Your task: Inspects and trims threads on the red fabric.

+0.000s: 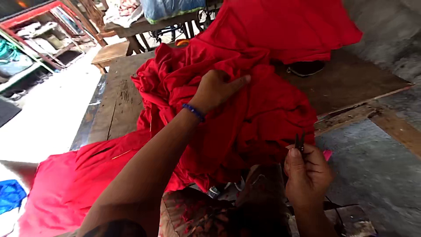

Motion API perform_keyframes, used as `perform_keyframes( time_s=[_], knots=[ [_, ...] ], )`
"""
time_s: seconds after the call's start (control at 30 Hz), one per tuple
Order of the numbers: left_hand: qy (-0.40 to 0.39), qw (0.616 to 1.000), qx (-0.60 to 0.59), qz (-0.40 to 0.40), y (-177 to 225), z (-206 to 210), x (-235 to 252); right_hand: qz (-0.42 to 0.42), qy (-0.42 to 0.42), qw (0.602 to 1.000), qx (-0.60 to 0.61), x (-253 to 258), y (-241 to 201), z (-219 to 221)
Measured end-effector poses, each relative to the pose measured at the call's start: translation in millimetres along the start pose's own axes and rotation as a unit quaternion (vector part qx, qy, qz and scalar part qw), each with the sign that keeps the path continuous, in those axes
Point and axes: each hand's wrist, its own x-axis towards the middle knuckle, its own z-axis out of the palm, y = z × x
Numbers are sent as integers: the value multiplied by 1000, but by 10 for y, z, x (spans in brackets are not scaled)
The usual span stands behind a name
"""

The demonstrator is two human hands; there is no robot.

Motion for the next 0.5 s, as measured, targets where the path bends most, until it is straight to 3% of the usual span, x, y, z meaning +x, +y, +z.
perform_keyframes(
  time_s=[0.1,0.2,0.33,0.43,0.5],
  knots=[
    [-35,999,11,-12,33,132,309,11,20,1000,2,19,16,-105],
    [-6,983,-175,-51,123,18,292,13,35,999,12,39,38,-160],
    [107,865,-483,-87,251,-389,29,13,29,999,24,79,83,-132],
    [159,806,-570,-9,93,-797,-289,30,18,998,46,103,93,-43],
    [199,824,-527,65,-112,-975,-620,41,11,997,72,123,78,41]
  ],
)
